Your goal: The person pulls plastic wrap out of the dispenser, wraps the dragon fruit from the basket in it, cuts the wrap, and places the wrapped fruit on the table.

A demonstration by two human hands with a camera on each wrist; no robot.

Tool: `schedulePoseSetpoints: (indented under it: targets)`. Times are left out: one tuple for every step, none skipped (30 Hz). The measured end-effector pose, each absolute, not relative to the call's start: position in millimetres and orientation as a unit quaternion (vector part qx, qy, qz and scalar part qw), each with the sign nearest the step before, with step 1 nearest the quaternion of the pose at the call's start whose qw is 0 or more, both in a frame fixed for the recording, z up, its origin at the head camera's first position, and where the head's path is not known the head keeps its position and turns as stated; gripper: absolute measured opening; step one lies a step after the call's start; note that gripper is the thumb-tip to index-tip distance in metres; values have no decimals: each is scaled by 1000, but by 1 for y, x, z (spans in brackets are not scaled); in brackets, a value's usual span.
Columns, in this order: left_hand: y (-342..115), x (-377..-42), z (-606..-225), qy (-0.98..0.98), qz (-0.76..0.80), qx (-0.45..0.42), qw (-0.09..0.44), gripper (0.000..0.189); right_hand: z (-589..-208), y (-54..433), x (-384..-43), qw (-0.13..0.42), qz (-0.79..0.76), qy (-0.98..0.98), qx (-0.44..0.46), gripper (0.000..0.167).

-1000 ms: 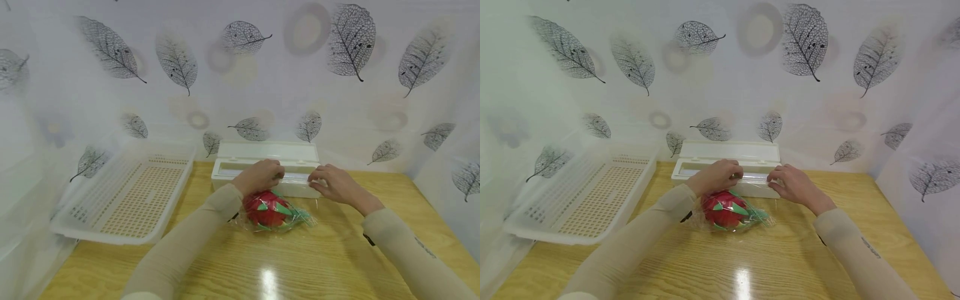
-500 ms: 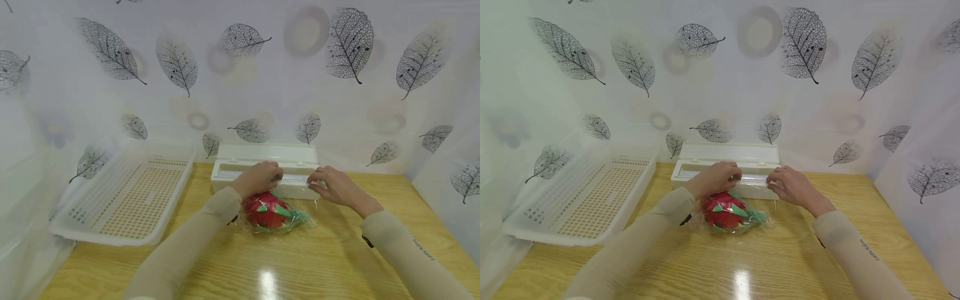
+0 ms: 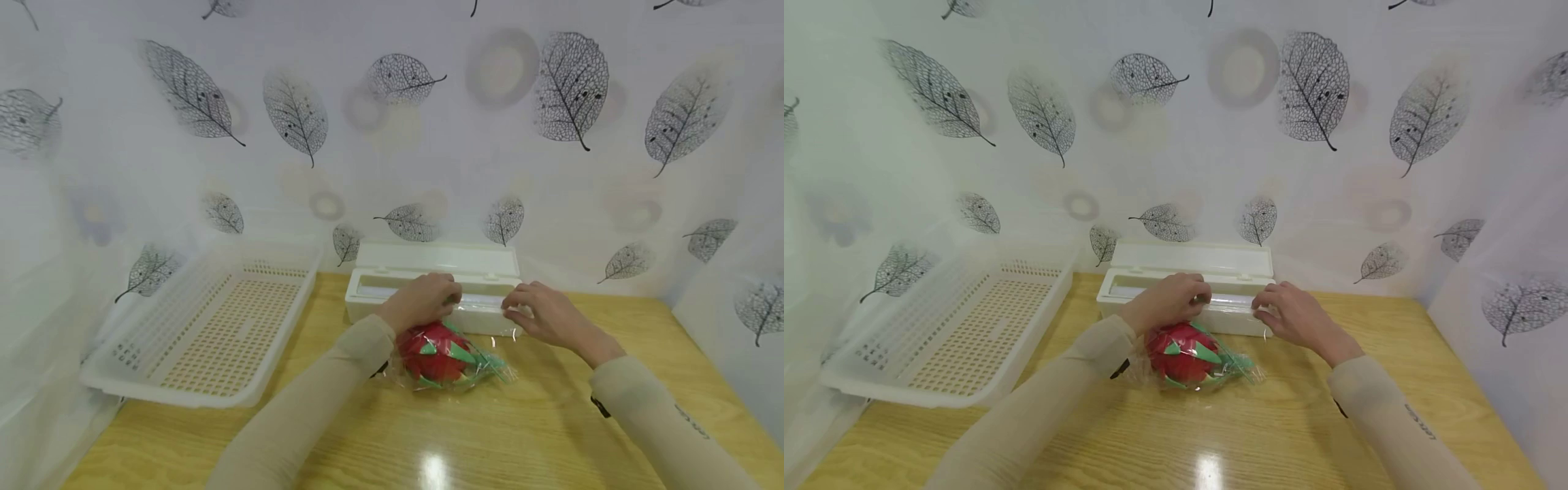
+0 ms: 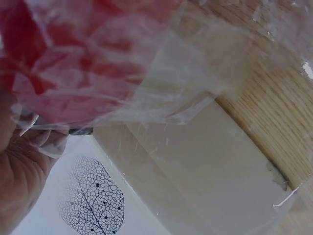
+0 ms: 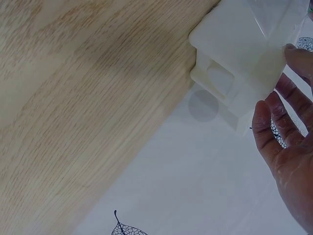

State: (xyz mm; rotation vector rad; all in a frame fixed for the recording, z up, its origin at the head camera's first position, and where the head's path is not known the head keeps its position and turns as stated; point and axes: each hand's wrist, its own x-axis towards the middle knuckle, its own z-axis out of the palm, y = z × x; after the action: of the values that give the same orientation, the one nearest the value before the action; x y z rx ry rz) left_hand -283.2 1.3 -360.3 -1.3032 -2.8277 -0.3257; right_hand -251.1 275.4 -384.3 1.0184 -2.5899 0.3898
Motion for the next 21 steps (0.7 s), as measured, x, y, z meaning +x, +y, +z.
schedulePoseSetpoints:
  targets:
    - [1,-283,-361,-903,-103,-416,7,15,-385,275,-251,165,138,-909,357,10]
    - [1,-283,-361,-903,-103,-417,7,15,-385,276,-251,165,138,-909,357,10]
    - [1,-283,-361,-903,-102,-417,7,15,-385,276,-250,165,139,-909,358,10]
    - [1,-283,-361,-903,-101,-417,8,16,-385,276,-251,166,139,-908,358,10]
    - [1,-283,-360,-903,-100,-418,10,16,-385,275,-251,166,140,-908,359,10]
    - [0,-283,-360,-902,-100,-419,11,16,-385,275,-251,168,140,-907,360,10]
    - [0,-283,-360,-902,-100,-420,11,16,-385,275,-251,170,140,-906,361,10]
    - [0,-282,-359,-902,-100,-420,12,16,-385,275,-251,171,139,-906,362,10]
    - [0,-283,-359,-901,-101,-421,14,16,-385,275,-251,172,139,-905,363,9]
    - [0,-283,-359,-901,-101,-421,15,16,-385,275,-251,174,138,-905,364,9]
    - [-1,-283,-359,-901,-101,-422,16,16,-385,275,-251,174,138,-904,364,9]
    - [-1,-283,-360,-901,-102,-422,15,16,-385,275,-251,175,137,-904,365,9]
    - [-1,-283,-360,-901,-103,-422,16,15,-384,275,-251,174,137,-905,364,9]
    - [-1,-283,-360,-900,-103,-423,16,15,-384,275,-251,174,138,-905,364,9]
    - [-1,-283,-360,-900,-103,-423,15,15,-384,275,-251,175,139,-904,364,9]
    - [-1,-283,-360,-900,-103,-423,14,15,-384,275,-251,175,139,-904,363,9]
    - [-1,-283,-359,-900,-105,-423,13,16,-385,275,-251,175,140,-904,363,9]
    - [-2,-283,-359,-900,-104,-423,12,15,-385,275,-251,176,140,-904,363,9]
    - [-2,-283,-359,-900,-106,-423,12,15,-385,275,-251,177,140,-904,364,9]
    - [-2,-284,-359,-900,-106,-423,11,15,-385,275,-251,178,139,-904,364,9]
    - [-2,-284,-359,-900,-106,-423,11,15,-385,275,-252,180,138,-903,365,9]
